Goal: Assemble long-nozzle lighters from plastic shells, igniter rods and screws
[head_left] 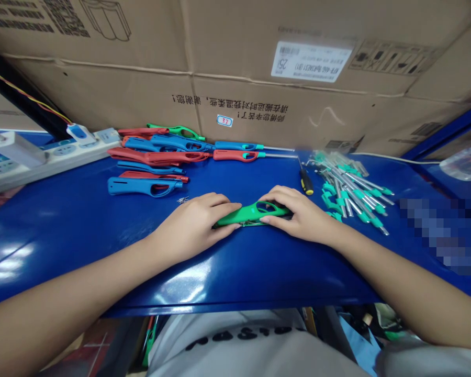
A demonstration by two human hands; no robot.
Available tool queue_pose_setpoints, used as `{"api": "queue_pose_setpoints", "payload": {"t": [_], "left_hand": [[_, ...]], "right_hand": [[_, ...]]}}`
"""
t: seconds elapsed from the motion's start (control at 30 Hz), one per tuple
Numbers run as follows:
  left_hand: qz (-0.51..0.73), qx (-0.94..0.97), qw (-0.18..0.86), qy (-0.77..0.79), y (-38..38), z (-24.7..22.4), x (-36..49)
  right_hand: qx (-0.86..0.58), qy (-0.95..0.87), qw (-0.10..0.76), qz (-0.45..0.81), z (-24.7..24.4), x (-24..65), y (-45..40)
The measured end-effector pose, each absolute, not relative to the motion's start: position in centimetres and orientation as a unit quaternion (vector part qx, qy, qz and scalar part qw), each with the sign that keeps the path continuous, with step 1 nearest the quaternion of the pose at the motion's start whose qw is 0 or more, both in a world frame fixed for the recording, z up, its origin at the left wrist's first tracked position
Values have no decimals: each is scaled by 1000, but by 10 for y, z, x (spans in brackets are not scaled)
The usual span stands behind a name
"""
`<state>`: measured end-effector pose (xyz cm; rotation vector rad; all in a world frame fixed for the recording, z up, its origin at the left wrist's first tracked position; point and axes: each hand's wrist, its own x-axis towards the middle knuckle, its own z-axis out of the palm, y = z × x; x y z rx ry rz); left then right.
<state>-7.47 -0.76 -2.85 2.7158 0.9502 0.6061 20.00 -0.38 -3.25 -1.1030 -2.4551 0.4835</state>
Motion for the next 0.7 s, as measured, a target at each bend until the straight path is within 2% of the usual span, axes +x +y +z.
{"api": "queue_pose_setpoints", "payload": {"t": [0.23,0.7], "left_hand": [[167,928,82,323,-7,-24,-75],[133,923,90,349,-6,-19,-76]], "right_hand": [[-385,-898,168,132,-31,196,-8],[-404,-892,169,112,-36,190,-10]]}}
